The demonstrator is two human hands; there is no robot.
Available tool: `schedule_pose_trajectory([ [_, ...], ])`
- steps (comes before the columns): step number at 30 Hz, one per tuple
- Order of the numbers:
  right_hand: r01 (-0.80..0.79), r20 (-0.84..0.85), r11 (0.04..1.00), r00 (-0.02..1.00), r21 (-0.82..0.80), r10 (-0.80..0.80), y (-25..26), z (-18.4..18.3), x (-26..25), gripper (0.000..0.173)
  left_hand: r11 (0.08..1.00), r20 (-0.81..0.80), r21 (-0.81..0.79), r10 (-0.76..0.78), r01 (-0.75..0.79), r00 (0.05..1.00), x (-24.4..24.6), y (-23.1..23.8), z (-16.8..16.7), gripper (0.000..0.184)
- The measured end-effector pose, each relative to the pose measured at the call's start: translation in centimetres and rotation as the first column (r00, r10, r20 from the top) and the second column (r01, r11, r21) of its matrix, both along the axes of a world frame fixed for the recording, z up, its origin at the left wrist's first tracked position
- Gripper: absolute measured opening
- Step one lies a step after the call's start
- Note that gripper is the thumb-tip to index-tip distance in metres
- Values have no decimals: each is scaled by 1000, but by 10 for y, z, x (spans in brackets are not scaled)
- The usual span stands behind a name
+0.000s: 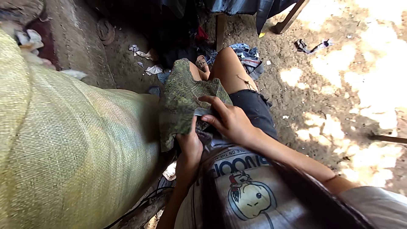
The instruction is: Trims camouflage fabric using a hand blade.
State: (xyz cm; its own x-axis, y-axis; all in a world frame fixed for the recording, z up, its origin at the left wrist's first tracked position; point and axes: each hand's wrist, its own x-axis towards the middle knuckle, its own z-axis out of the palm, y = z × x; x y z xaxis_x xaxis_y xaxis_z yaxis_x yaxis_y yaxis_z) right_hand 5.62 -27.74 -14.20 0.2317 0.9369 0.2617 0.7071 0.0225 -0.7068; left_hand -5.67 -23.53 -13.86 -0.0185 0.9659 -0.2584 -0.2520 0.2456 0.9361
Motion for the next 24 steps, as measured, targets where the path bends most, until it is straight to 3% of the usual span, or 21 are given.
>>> schedule_pose_trajectory([
  [9, -4, -46, 1000, 999, -26, 2, -3, -5, -1, 49, 1000, 20, 18, 22, -23, 1000, -2, -4, -10, 19],
  [13, -80, -235, 996, 969, -26, 72, 5, -7, 1, 37, 1000, -44, 18, -9, 10, 999, -1, -5, -11, 21],
  [17, -193, -642, 981, 756, -32, 128, 7, -3, 10, 25, 999, -97, 32, -3, 7, 995, -2, -6, -11, 25],
  [20, -219, -787, 973, 611, -67, 84, 8, -3, 11, 20, 999, -128, 18, -30, 32, 991, -2, -4, -10, 25],
  [21, -213, -771, 975, 632, -65, 86, 8, -4, 11, 20, 999, -133, 0, -43, 43, 990, -2, -2, -10, 25],
  [24, -147, -518, 987, 850, -64, 93, 9, -5, 7, 23, 992, -141, -61, -120, 113, 983, -6, 4, -10, 23],
])
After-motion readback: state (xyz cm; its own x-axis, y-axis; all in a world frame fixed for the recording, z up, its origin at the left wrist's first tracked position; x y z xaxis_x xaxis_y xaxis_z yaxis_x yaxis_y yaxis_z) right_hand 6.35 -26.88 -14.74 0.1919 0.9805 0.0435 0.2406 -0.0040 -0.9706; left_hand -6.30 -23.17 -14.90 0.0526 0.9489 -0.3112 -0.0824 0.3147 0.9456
